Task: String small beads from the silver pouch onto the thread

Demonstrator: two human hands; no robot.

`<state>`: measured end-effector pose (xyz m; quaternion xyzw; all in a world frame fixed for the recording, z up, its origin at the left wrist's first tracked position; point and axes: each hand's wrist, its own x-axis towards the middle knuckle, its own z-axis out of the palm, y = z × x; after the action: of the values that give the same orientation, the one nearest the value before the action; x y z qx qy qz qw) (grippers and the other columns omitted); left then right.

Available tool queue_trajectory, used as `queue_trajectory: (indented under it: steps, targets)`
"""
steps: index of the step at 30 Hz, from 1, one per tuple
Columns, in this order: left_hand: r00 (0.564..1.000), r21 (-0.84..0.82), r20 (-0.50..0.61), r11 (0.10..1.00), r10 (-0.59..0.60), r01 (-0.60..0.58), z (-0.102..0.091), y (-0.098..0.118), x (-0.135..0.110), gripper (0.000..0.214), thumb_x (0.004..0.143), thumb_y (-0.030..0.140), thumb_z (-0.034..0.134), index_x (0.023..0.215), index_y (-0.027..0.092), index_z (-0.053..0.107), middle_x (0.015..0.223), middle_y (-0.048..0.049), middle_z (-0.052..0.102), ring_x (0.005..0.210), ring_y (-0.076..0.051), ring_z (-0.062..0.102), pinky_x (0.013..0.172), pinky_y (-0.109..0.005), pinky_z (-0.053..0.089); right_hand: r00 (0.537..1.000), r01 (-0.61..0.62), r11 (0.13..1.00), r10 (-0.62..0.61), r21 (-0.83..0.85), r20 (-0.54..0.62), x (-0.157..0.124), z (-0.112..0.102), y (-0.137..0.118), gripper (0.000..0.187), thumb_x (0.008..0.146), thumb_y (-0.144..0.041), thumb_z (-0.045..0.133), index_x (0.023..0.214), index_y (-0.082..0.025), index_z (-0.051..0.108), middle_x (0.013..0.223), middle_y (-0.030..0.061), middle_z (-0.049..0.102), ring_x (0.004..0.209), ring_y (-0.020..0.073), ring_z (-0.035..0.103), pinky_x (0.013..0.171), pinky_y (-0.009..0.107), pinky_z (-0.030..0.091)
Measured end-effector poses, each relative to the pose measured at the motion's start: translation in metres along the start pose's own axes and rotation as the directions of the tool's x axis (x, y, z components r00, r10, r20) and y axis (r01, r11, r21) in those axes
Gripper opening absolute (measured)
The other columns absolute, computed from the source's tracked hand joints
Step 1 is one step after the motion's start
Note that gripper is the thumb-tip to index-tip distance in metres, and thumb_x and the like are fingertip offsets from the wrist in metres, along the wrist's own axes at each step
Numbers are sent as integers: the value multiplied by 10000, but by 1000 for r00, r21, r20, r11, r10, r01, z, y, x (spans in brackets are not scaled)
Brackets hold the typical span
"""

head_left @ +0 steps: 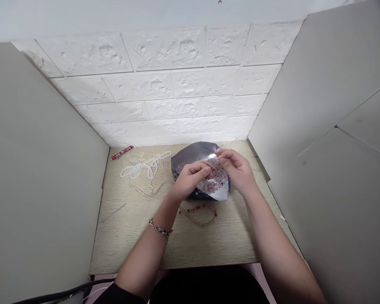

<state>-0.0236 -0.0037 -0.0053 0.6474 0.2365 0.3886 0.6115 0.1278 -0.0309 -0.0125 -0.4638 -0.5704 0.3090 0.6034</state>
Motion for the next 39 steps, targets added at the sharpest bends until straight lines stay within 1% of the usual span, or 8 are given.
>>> queue_trajectory:
  steps: [4, 8, 12, 17, 23, 29, 34, 39]
  targets:
    - [987, -196, 33, 967, -159, 162, 2, 0, 0, 246, 718, 370, 558, 690, 127, 586, 719, -50, 564, 582, -79, 499, 556, -212, 399, 1000, 14, 999, -14, -50, 6, 2, -2, 1, 167, 755, -359, 524, 763, -193, 540, 984, 35, 559, 969, 153, 505, 889, 317, 369]
    - [946, -204, 97, 924, -309, 323, 3, -2, 0, 284, 712, 410, 558, 737, 127, 560, 493, 27, 423, 359, -19, 308, 355, -178, 193, 998, 57, 952, -42, -301, 54, 2, -1, 2, 125, 770, -307, 489, 765, -201, 555, 1002, 44, 552, 994, 171, 493, 920, 378, 338]
    - [931, -194, 21, 912, -365, 362, 2, -3, 2, 281, 711, 403, 557, 655, 128, 541, 449, 76, 226, 352, -6, 148, 351, -190, 61, 993, 71, 711, 18, -699, 119, -1, -2, 12, 108, 754, -285, 494, 759, -215, 576, 1166, 55, 472, 1120, 250, 388, 961, 611, 56]
    - [931, -242, -138, 923, -337, 298, 0, -1, 3, 238, 728, 381, 531, 697, 146, 548, 452, 83, 183, 358, -16, 116, 352, -195, 47, 982, 68, 486, 123, -872, 145, -8, -5, 28, 75, 684, -191, 553, 624, -183, 598, 1297, 45, 349, 1214, 337, 226, 906, 659, -92]
    - [935, -267, -236, 943, -264, 199, -1, 0, 3, 204, 721, 345, 518, 682, 148, 552, 457, 84, 186, 351, -17, 146, 347, -185, 97, 978, 38, 501, 159, -865, 135, -11, -2, 34, 168, 650, -102, 558, 520, -189, 618, 1236, 54, 427, 1191, 382, 243, 890, 663, -137]
    - [911, -324, -343, 939, -230, 115, -1, -1, 6, 149, 658, 264, 536, 608, 124, 549, 560, 8, 479, 526, -61, 457, 462, -186, 338, 983, 72, 467, 115, -881, 142, -13, 0, 44, 150, 655, -116, 564, 533, -185, 617, 1201, 56, 460, 1151, 344, 280, 897, 671, -126]
    - [905, -291, -350, 946, -242, 141, -2, -3, 5, 148, 665, 262, 519, 601, 131, 538, 516, 22, 416, 436, -38, 333, 354, -171, 150, 984, 59, 522, 111, -851, 137, -14, 2, 43, 174, 629, -47, 550, 516, -169, 604, 1163, 98, 484, 1127, 367, 311, 898, 644, -146]
    - [904, -210, -349, 961, -247, 182, -2, -2, 4, 200, 704, 303, 500, 596, 136, 521, 483, 39, 355, 387, -27, 255, 346, -179, 89, 992, -37, 569, 122, -822, 40, -9, 7, 29, 158, 709, -161, 501, 608, -190, 618, 1233, 74, 427, 1181, 361, 259, 884, 671, -106]
